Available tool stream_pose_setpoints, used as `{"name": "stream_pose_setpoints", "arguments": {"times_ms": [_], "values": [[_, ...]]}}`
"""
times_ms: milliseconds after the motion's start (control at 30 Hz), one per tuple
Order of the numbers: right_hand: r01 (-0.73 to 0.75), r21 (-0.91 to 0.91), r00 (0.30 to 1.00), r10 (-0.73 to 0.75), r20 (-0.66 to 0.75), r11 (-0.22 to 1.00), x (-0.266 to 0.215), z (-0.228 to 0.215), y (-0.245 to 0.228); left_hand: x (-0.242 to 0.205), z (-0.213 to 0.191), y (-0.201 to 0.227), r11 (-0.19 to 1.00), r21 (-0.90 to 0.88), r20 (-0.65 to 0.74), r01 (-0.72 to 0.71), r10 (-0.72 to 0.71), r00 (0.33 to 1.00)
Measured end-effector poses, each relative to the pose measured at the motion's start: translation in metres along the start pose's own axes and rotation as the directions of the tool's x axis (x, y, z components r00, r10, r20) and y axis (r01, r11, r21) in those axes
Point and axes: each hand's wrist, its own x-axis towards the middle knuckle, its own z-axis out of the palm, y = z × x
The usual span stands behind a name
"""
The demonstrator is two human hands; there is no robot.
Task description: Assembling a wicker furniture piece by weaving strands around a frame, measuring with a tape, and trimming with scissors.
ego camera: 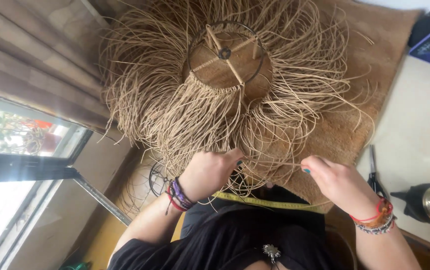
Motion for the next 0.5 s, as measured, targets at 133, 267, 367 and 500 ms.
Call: {"name": "stream_pose_setpoints", "arguments": {"times_ms": [133, 267, 367, 500], "values": [[-0.052, -0.137, 0.996, 0.061, 0.06, 0.989, 0.016, 0.001, -0.006, -0.009, -0.005, -0.014, 0.994, 0.108, 0.015, 0.017, -0.019, 1.0], [-0.034, -0.236, 0.988, 0.069, 0.141, 0.971, 0.025, 0.03, 0.004, -0.013, -0.013, -0.014, 0.988, 0.12, 0.07, 0.095, -0.104, 0.992], [-0.001, -0.254, 0.994, 0.03, 0.109, 0.967, 0.025, 0.044, 0.008, -0.013, -0.023, -0.018, 0.978, 0.115, 0.113, 0.175, -0.188, 0.976], [-0.031, -0.039, 0.997, 0.034, 0.064, 0.999, 0.031, 0.046, 0.004, -0.013, -0.015, -0.035, 0.976, 0.059, 0.201, 0.209, -0.217, 0.955]]}}
